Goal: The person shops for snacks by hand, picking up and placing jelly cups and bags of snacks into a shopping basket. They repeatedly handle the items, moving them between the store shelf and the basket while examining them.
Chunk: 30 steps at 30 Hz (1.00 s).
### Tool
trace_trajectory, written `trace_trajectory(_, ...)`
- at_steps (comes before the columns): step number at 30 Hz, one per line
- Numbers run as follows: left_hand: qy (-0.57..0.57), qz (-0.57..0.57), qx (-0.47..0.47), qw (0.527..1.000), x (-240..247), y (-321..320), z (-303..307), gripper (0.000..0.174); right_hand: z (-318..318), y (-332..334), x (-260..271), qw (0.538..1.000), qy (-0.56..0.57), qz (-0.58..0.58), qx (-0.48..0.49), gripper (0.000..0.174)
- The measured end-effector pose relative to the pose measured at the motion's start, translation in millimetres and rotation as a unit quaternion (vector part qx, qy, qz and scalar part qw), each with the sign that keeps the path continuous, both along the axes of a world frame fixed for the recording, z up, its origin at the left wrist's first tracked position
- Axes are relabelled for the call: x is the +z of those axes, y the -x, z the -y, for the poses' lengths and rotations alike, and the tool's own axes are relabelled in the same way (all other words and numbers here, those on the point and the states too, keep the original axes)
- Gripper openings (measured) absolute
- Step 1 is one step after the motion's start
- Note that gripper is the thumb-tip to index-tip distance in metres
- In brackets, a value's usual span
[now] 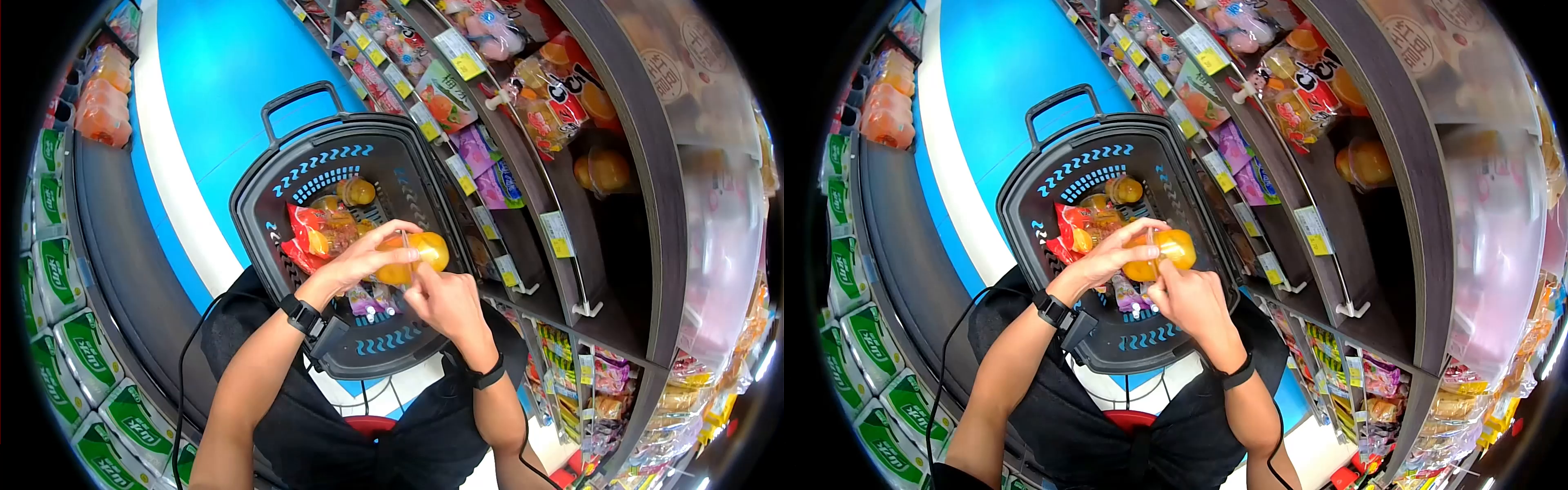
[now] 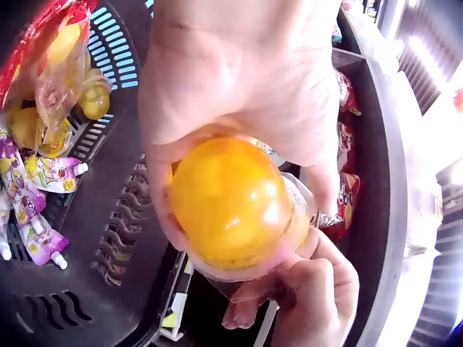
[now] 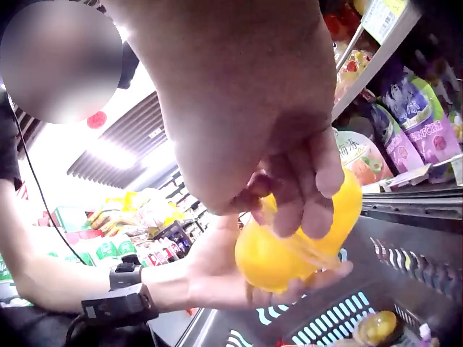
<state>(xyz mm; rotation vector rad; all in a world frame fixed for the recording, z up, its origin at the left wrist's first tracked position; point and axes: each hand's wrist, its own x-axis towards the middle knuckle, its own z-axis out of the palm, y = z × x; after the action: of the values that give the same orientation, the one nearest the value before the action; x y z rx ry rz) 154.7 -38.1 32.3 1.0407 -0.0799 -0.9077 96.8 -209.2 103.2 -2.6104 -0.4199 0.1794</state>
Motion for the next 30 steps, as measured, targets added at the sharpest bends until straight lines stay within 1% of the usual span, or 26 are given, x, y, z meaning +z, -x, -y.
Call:
trace_trajectory(2, -0.021, 0.016, -0.002, 1.000, -5, 0, 4, 0.045, 0, 2, -3, 0.999, -0.018, -0.029, 0.029, 0.014)
trace_trajectory(4, -0.033, 0.016, -0.001, 0.999, -8, -1, 6, 0.043, -1, 3, -1, 0.994, -0.088, -0.008, 0.059, 0.012)
trace_trajectory(5, -0.010, 0.004, 0.007, 1.000, -7, -1, 7, 0.046, -1, 1, 3, 0.990, -0.118, 0.007, 0.074, 0.012)
trace_trajectory(8, 0.063, -0.032, 0.023, 0.997, -1, -7, 11, 0.053, 12, -2, 11, 0.965, -0.204, 0.166, 0.013, 0.014)
trace_trajectory(9, 0.086, -0.047, 0.025, 0.995, 4, -9, 12, 0.057, 16, -1, 7, 0.952, -0.224, 0.198, -0.066, 0.013)
trace_trajectory(10, 0.109, -0.062, 0.029, 0.992, 8, -9, 11, 0.060, 19, 0, 2, 0.921, -0.307, 0.137, -0.198, 0.011)
trace_trajectory(11, 0.121, -0.054, 0.046, 0.990, 9, -9, 12, 0.063, 18, -1, 1, 0.864, -0.380, 0.074, -0.323, 0.011)
trace_trajectory(12, 0.133, -0.045, 0.063, 0.988, 10, -9, 13, 0.066, 18, -7, 0, 0.807, -0.476, -0.018, -0.349, 0.018)
trace_trajectory(13, 0.148, -0.036, 0.080, 0.985, 12, -11, 15, 0.070, 18, -14, 1, 0.734, -0.561, -0.109, -0.368, 0.026)
trace_trajectory(14, 0.194, -0.036, 0.077, 0.977, 13, -13, 14, 0.059, 21, -16, -5, 0.677, -0.611, -0.231, -0.339, 0.042)
trace_trajectory(15, 0.194, -0.029, 0.079, 0.977, 15, -13, 14, 0.059, 22, -15, -10, 0.636, -0.639, -0.340, -0.266, 0.066)
trace_trajectory(17, 0.195, -0.016, 0.083, 0.977, 19, -11, 16, 0.060, 9, -10, -16, 0.545, -0.698, -0.402, -0.233, 0.078)
trace_trajectory(18, 0.183, -0.015, 0.078, 0.980, 19, -11, 15, 0.066, 5, -10, -17, 0.502, -0.723, -0.426, -0.212, 0.082)
trace_trajectory(19, 0.158, 0.030, 0.071, 0.984, 20, -12, 14, 0.068, 4, -11, -17, 0.457, -0.745, -0.448, -0.188, 0.086)
trace_trajectory(20, 0.133, 0.075, 0.063, 0.986, 23, -14, 12, 0.070, 4, -12, -14, 0.439, -0.764, -0.435, -0.182, 0.083)
trace_trajectory(21, 0.106, 0.120, 0.056, 0.985, 26, -16, 12, 0.072, 5, -12, -15, 0.434, -0.770, -0.432, -0.179, 0.084)
trace_trajectory(22, 0.098, 0.139, 0.053, 0.984, 28, -17, 13, 0.075, 7, -12, -17, 0.428, -0.776, -0.429, -0.175, 0.084)
trace_trajectory(24, 0.076, 0.164, 0.031, 0.983, 28, -18, 14, 0.076, 9, -10, -19, 0.419, -0.784, -0.425, -0.172, 0.082)
trace_trajectory(27, 0.025, 0.199, 0.000, 0.980, 30, -19, 12, 0.076, 12, -7, -24, 0.453, -0.765, -0.416, -0.190, 0.080)
trace_trajectory(29, -0.012, 0.213, -0.022, 0.977, 33, -18, 13, 0.074, 11, -7, -32, 0.456, -0.772, -0.390, -0.211, 0.077)
trace_trajectory(30, -0.007, 0.243, -0.017, 0.970, 28, -17, 16, 0.074, 13, -4, -35, 0.466, -0.766, -0.384, -0.219, 0.077)
